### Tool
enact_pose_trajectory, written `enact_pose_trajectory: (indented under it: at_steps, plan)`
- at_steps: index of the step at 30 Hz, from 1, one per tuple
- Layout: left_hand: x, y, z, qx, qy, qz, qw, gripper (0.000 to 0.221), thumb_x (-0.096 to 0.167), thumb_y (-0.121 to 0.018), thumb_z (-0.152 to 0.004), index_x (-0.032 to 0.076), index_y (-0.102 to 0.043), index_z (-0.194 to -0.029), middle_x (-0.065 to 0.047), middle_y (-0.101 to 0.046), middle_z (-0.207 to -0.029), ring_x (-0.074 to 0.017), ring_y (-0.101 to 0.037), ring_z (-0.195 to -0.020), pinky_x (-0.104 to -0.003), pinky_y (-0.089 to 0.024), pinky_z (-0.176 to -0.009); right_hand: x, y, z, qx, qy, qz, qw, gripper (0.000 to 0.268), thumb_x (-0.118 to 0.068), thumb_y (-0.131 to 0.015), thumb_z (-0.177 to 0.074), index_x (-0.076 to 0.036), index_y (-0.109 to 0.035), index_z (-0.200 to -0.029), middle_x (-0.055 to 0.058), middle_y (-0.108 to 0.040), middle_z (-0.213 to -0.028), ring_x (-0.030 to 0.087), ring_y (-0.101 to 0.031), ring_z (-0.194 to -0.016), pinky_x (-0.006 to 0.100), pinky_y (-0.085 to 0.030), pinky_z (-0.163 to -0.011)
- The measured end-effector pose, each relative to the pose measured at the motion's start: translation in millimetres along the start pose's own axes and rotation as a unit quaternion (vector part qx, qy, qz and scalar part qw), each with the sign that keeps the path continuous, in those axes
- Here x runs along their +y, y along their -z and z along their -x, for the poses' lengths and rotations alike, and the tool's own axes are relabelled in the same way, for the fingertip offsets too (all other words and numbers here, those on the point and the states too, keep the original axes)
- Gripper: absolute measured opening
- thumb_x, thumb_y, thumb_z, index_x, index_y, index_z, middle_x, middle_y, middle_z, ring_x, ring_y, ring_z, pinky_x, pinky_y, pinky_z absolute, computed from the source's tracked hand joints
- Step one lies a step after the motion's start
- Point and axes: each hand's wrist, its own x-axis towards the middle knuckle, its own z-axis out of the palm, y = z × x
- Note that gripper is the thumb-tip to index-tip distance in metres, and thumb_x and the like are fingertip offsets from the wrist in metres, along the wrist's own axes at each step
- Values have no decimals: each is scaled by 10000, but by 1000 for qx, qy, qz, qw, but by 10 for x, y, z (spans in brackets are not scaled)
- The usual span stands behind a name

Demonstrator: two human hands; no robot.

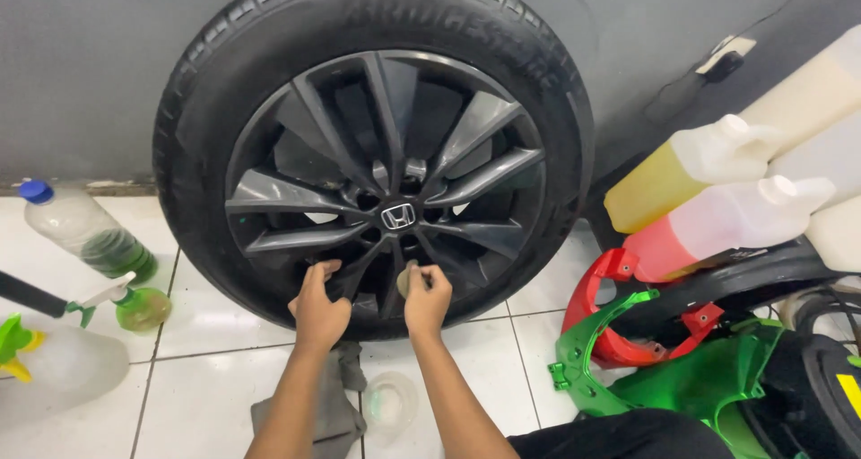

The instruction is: The person scrubs the spokes and rim of a car wheel using a small sponge and a cleaning solution. They periodically wipe the wheel with a grey cloth to remove residue.

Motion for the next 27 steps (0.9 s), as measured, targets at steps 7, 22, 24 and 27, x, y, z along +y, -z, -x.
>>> enact_pose_trajectory:
  at_steps: [7, 22, 24, 27]
  plan:
    - [-41, -50, -14, 7, -8, 6, 1000, 655, -94, -566, -771, 189, -535, -1360, -1, -547, -1400, -221, -446, -1420, -477, -224, -1156, 87, -82, -10, 14, -116, 5, 993, 134, -192, -664, -886, -89, -741, -851, 70, -735, -785, 195, -697, -790, 316, -543, -680]
    - [-7, -54, 50, 19, -3, 10, 1000, 662, -110, -562, -780, 172, -534, -1378, -28, -544, -1409, -232, -443, -1423, -466, -232, -1157, 22, -71, 95, 1, -102, -39, 994, 150, -205, -662, -918, -63, -705, -938, 106, -720, -888, 213, -690, -892, 349, -557, -750]
    - [8, -47, 34, 11, -5, -1, 1000, 657, -92, -572, -789, 176, -529, -1387, -4, -540, -1416, -212, -447, -1423, -450, -247, -1160, -311, -17, 173, -13, -48, -52, 997, 149, -189, -658, -931, -45, -694, -921, 112, -715, -885, 202, -675, -889, 343, -546, -762]
    - [64, -15, 60, 4, -2, 8, 1000, 649, -99, -550, -795, 175, -524, -1383, -7, -532, -1418, -224, -430, -1436, -446, -233, -1165, -23, -39, 79, -4, -60, -5, 998, 139, -185, -636, -948, -61, -699, -944, 119, -734, -914, 215, -702, -900, 322, -568, -756]
